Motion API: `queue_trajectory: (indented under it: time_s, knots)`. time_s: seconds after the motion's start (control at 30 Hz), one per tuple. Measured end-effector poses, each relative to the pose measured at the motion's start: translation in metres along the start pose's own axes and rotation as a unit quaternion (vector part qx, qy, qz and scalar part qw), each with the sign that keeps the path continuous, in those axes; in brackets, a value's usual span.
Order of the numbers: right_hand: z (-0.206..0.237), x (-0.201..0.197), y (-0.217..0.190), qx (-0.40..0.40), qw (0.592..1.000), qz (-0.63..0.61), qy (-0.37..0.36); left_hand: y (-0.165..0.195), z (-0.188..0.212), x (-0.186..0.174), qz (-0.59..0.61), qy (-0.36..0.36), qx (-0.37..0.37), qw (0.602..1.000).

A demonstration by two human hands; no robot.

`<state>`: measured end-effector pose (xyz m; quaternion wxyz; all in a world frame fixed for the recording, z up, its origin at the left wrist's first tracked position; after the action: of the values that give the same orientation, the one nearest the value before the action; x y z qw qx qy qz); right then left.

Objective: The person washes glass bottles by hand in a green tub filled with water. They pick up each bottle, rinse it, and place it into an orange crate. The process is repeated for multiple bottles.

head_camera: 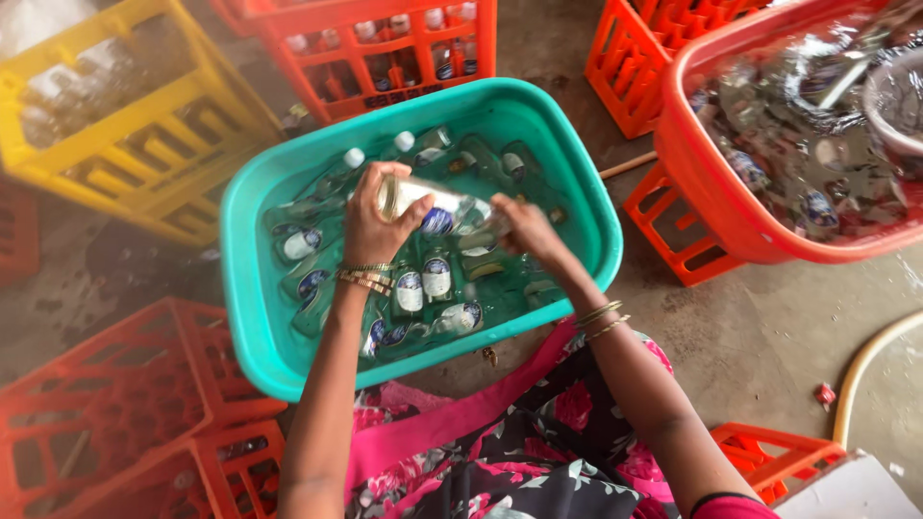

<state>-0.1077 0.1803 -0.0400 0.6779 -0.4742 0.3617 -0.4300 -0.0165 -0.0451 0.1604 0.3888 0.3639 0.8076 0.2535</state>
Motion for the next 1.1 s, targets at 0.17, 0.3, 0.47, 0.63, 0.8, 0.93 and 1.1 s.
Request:
queue_trajectory:
  time_s: [0.17,0.3,0.47,0.63,0.8,0.93,1.1]
  knots:
    - [-0.018,0.05,0.025,-0.04,0.996,-0.084,-0.012,0.023,0.016,0.008,0.197,0.037,-0.013,0.98]
    - [-0.009,0.096,0.041,-0.011,0.968,-0.235,-0.089,0.008,0.042,0.076,0.305,-0.02,-0.081,0.949]
    - [0.013,0.125,0.028,-0.025,0.985,-0.065,-0.159,-0.054,0.065,0.057,0.304,0.038,-0.176,0.936]
    - [0.047,0.115,-0.044,-0.292,0.901,0.283,-0.152,-0.107,0.094,-0.161,0.215,0.235,-0.154,0.935]
    - [0.067,0.107,-0.045,-0.167,0.911,0.323,-0.195,-0.142,0.269,-0.374,0.041,0.334,-0.286,0.897]
    - [0.079,0.125,-0.052,-0.209,0.892,0.353,-0.19,-0.17,0.424,-0.424,-0.034,0.359,-0.5,0.788]
    - [0.104,0.15,-0.041,-0.258,0.871,0.39,-0.148,-0.198,0.469,-0.446,-0.332,0.238,-0.552,0.727]
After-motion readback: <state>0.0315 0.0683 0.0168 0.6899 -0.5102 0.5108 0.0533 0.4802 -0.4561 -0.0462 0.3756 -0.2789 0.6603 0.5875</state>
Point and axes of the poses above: each hand's wrist, its own z-axis away from the middle knuckle, its own x-axis out of the palm, y = z × x, the point moved 9 cm from there along -z, towards the middle knuckle, and after that the axes turned 3 degrees about y, right-handed, at the moved point
